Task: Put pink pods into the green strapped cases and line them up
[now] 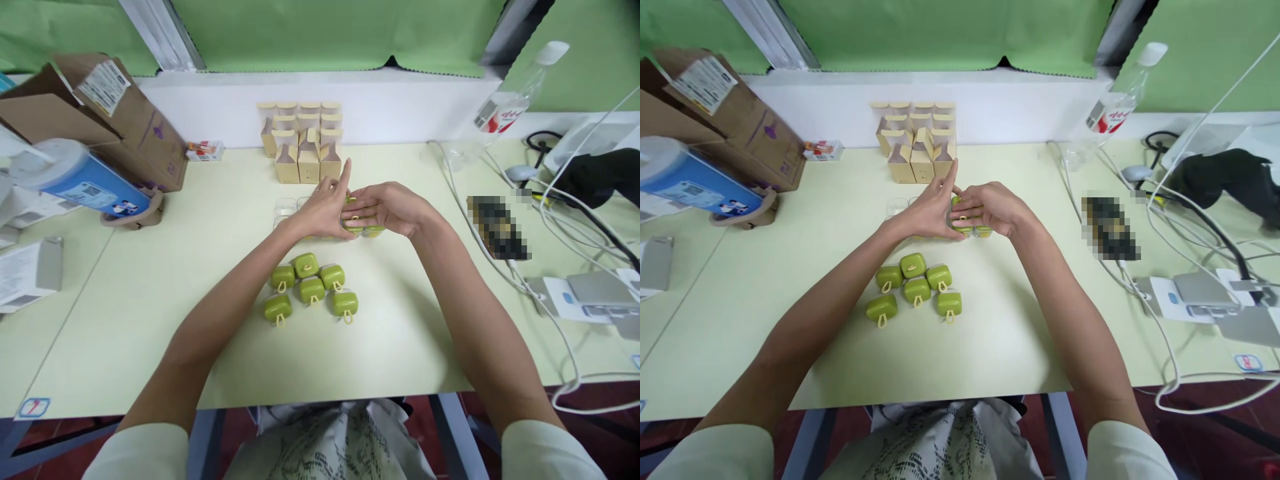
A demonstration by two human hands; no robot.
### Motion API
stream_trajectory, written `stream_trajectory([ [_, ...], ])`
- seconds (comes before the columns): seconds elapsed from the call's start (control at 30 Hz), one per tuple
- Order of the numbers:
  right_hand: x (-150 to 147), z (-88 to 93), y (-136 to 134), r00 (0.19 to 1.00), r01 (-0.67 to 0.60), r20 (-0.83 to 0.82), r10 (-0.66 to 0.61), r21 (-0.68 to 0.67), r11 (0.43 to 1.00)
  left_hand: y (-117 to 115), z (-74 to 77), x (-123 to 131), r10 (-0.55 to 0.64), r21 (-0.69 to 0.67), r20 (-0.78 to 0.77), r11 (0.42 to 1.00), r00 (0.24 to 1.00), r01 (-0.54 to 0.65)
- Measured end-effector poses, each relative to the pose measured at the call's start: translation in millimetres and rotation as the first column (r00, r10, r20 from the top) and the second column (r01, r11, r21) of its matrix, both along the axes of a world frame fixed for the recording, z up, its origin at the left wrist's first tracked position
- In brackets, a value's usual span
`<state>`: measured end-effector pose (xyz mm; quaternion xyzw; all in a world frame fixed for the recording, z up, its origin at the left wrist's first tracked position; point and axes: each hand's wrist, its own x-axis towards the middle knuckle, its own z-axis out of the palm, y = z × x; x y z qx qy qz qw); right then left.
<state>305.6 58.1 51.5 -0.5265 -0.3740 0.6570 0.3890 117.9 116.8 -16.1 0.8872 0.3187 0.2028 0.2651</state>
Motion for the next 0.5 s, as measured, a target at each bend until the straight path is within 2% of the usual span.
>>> stream_trajectory([
  [0.2, -14, -11.6, 3, 0.995, 0.093, 0.030, -0.096, 0.074, 0.993, 3, -1.5, 3, 0.001, -0.028, -0.028, 1.000, 1.000, -0.001],
  [0.3, -16, -11.3, 3, 0.992, 0.108, 0.050, -0.113, 0.086, 0.990, 5, -4.5, 3, 0.006, -0.018, -0.024, 1.000, 1.000, -0.007],
  [0.37, -14, -2.8, 0, 0.990, 0.115, 0.070, -0.124, 0.121, 0.986, 6, -6.5, 3, 0.010, -0.015, -0.009, 1.000, 1.000, -0.010],
  [0.5, -2, 32.1, -23, 0.987, 0.122, 0.071, -0.146, 0.265, 0.956, 4, -6.8, 3, 0.023, -0.030, 0.006, 0.999, 1.000, -0.023],
])
